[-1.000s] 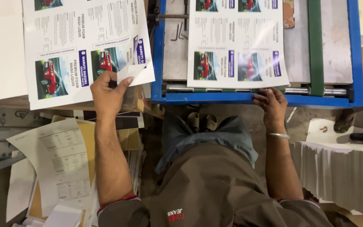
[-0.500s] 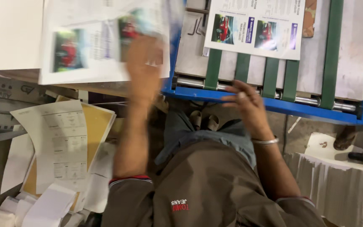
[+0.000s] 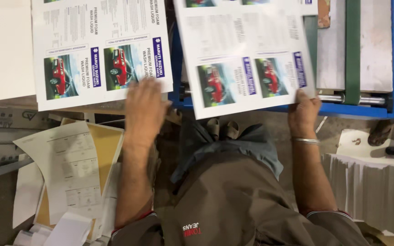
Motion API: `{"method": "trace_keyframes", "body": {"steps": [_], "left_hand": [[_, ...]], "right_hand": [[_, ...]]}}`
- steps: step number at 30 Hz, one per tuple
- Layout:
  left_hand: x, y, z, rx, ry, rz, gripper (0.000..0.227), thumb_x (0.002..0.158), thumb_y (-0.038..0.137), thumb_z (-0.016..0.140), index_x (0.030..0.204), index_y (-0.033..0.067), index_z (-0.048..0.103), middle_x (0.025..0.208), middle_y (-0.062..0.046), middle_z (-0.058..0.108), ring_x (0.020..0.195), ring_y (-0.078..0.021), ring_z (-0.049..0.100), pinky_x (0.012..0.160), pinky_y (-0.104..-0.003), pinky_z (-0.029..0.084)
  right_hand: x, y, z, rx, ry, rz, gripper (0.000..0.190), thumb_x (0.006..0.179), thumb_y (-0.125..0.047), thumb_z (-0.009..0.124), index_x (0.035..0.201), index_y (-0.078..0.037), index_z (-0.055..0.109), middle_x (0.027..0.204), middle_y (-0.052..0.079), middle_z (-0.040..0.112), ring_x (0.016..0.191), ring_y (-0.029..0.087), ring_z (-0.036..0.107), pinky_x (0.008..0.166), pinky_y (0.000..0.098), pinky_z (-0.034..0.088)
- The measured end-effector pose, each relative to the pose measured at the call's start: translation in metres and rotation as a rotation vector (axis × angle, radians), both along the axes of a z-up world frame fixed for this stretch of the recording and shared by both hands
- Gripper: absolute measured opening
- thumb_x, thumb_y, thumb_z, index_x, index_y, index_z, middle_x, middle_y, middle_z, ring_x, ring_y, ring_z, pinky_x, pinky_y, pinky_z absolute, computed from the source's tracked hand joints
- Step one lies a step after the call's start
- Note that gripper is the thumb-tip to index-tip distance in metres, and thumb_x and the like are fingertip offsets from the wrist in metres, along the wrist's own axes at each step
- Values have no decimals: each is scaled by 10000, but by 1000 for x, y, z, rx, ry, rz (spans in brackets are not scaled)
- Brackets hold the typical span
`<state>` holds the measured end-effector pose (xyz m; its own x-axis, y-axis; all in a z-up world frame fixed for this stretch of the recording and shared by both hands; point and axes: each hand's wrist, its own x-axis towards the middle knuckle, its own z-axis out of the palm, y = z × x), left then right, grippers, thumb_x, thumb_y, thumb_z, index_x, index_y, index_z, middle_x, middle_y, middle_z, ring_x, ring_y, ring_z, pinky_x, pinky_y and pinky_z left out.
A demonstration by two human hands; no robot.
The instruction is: The person repeatedly picks up printed sheets from a pile on the left, places them onto a blue roller machine, and then moves them to a stack on the right. The task involves continuous handling of paper sheets in a repetitive cycle.
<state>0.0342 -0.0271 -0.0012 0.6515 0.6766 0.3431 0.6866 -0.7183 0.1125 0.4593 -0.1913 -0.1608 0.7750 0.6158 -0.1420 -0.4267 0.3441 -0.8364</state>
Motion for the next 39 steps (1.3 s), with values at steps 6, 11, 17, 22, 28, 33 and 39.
{"method": "trace_keyframes", "body": {"steps": [6, 11, 17, 22, 28, 33, 39], "left_hand": [[-8, 16, -8, -40, -134, 59, 165, 964, 24, 709, 1129, 31, 707, 1056, -127, 722, 1042, -328, 679, 986, -459, 520], [-8, 11, -10, -48, -211, 75, 215, 968, 71, 724, 1169, 6, 689, 1183, -170, 702, 1147, -353, 652, 1032, -477, 503], [-12, 12, -19, 51, -173, 62, 434, 918, 130, 739, 1307, -41, 651, 1363, -229, 639, 1323, -397, 577, 1158, -522, 428], [-10, 13, -28, 149, -147, 90, 425, 870, 77, 734, 1279, -14, 661, 1330, -193, 658, 1297, -361, 605, 1150, -501, 456], [-11, 2, -21, 104, -186, 86, 366, 774, 16, 756, 1133, 46, 688, 1178, -116, 696, 1130, -333, 656, 966, -460, 538], [-28, 16, -6, -144, -339, 31, 264, 915, 30, 712, 1176, 61, 731, 1177, -119, 724, 1086, -321, 679, 941, -430, 558], [18, 5, -24, -68, -703, 17, 241, 964, -21, 641, 1190, 11, 717, 1193, -156, 719, 1144, -315, 678, 1008, -423, 567]], "right_hand": [[31, -48, -16, -65, -254, -78, 290, 1023, 79, 508, 1299, 66, 597, 1201, 138, 683, 1049, 212, 694, 944, 324, 602], [0, -87, -20, -234, -144, -131, 304, 993, 42, 504, 1283, 41, 593, 1165, 117, 689, 989, 205, 705, 873, 325, 614], [-27, -109, -28, -286, -186, -92, 268, 1028, -5, 554, 1285, 58, 596, 1176, 119, 682, 1013, 194, 690, 904, 324, 602], [-4, -76, -30, -350, -247, -47, 285, 1016, -45, 572, 1281, 51, 613, 1144, 112, 685, 972, 180, 683, 858, 320, 602], [38, -30, -31, -305, -189, 51, 265, 1056, -145, 642, 1238, 47, 630, 1105, 149, 699, 903, 216, 705, 781, 354, 600], [13, -22, -8, -302, -64, 226, 350, 1061, -263, 611, 1267, 18, 576, 1134, 175, 715, 951, 278, 747, 803, 381, 627], [-83, 0, 50, -208, -143, 698, 489, 1044, -253, 596, 1436, 29, 516, 1309, 214, 666, 1106, 298, 723, 929, 395, 635]]}}
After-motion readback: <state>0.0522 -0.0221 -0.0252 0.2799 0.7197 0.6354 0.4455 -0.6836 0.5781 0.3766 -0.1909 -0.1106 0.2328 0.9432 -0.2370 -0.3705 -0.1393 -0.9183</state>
